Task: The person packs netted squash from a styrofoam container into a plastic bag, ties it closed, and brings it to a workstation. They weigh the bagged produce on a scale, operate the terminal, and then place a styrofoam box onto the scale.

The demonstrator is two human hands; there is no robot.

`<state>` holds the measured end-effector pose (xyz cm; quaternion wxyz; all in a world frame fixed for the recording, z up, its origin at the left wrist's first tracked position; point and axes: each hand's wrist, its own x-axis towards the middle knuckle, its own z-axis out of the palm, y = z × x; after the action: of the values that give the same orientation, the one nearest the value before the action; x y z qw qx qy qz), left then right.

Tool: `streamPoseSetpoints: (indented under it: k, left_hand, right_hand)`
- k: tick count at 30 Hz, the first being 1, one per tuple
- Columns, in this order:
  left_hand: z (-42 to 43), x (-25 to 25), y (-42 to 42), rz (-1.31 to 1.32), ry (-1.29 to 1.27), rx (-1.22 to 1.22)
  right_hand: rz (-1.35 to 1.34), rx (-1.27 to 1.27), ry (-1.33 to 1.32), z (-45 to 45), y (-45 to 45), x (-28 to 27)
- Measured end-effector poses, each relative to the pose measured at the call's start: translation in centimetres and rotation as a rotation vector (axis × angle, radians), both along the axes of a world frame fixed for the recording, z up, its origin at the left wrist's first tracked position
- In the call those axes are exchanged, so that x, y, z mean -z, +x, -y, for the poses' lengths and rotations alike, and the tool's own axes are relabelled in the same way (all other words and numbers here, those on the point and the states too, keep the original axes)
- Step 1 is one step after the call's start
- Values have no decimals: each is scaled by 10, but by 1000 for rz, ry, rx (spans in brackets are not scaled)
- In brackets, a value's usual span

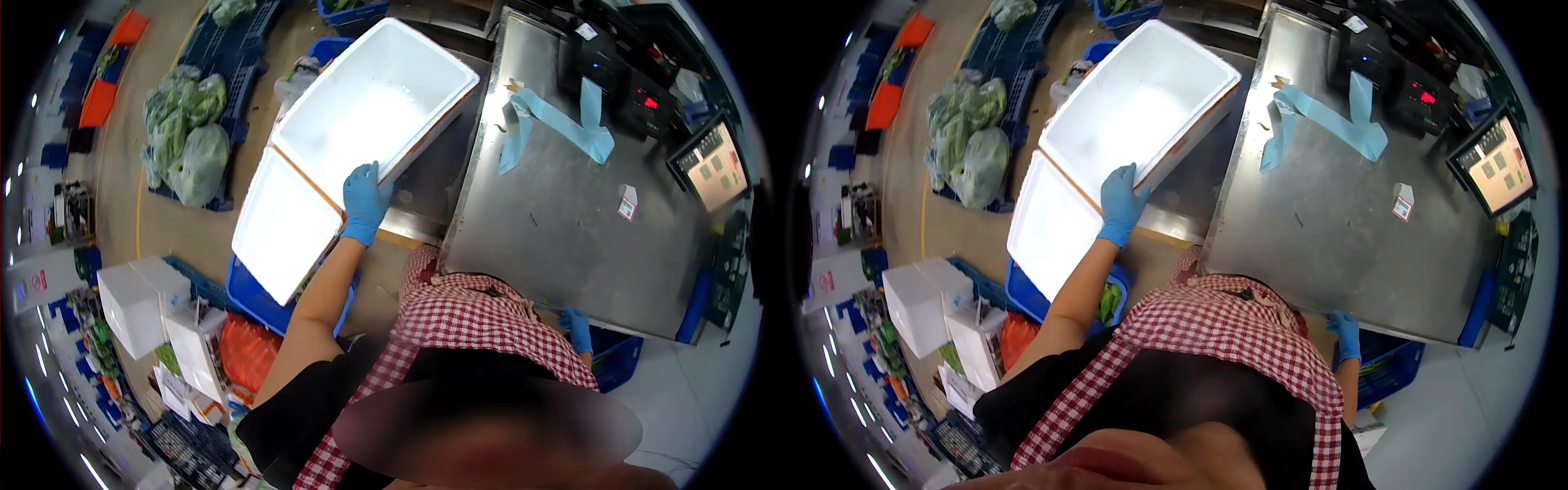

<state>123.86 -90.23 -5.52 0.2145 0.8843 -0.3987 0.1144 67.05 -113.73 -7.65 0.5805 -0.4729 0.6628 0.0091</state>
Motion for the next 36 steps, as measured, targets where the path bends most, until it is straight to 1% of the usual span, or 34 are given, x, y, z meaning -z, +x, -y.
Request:
streamPoseSetpoints:
  k: [2,3,4,5,7,8,9,11,12,13,14,15,16,17,19,20,21,22,23,25,27,29,31,33,35,36]
  left_hand:
    - [-3,-24,-30,-198,-24,31]
    - [-6,-30,-48,-299,-38,51]
    - [-9,-28,-68,-266,-49,89]
    - [-14,-29,-88,-351,54,83]
    - [-21,-32,-128,-509,254,90]
    - [-27,-29,-147,-487,200,98]
    - [-33,-23,-165,-465,141,125]
    - [-40,-20,-197,-527,36,113]
    - [-47,-4,-214,-584,84,46]
    - [-45,-14,-230,-473,52,-20]
    - [-45,-14,-243,-482,70,-97]
    - [-50,-6,-257,-442,32,-138]
    - [-55,3,-273,-401,-1,-195]
    - [-54,1,-294,-418,-24,-268]
    - [-48,-9,-341,-442,-76,-428]
    - [-45,-4,-395,-537,-151,-579]
    - [-48,5,-422,-580,-162,-716]
    - [-42,5,-454,-625,-185,-775]
    - [-36,4,-487,-672,-204,-831]
    - [-42,9,-538,-827,-158,-800]
    - [-44,-2,-574,-745,107,-878]
    - [-54,-7,-603,-816,-79,-1032]
    - [-77,-6,-626,-920,-60,-1123]
    - [-85,-16,-645,-933,-20,-1260]
    - [-92,-18,-665,-860,-37,-1328]
    - [-96,-12,-679,-832,-96,-1375]
  right_hand:
    - [-51,-86,10,-1,22,-27]
    - [-52,-168,-8,7,17,-23]
    - [-53,-245,-29,15,10,-16]
    - [-54,-314,-52,23,2,-11]
    - [-56,-351,-83,38,17,-22]
    - [-64,-358,-127,47,25,-27]
    - [5,-618,-363,65,13,-2]
    - [-108,-610,-357,81,34,-42]
    - [-191,-581,-330,99,33,-37]
    - [-290,-656,-374,110,44,-51]
    - [-213,-678,-365,121,53,-62]
    - [-131,-722,-350,131,61,-70]
    - [-148,-765,-333,145,65,-65]
    - [-162,-820,-315,158,66,-56]
    - [-71,-892,-291,175,68,-45]
    - [50,-941,-329,194,65,-40]
    - [156,-940,-347,186,67,-40]
    - [266,-928,-358,185,60,-37]
    - [376,-834,-339,194,54,-28]
    - [589,-646,-308,229,68,-12]
    - [791,-397,-371,270,90,-13]
    - [837,-255,-434,321,111,-27]
    - [795,-53,-457,372,134,-29]
    - [753,36,-433,421,150,-25]
    - [675,165,-346,451,163,-27]
    - [636,227,-299,464,170,-26]
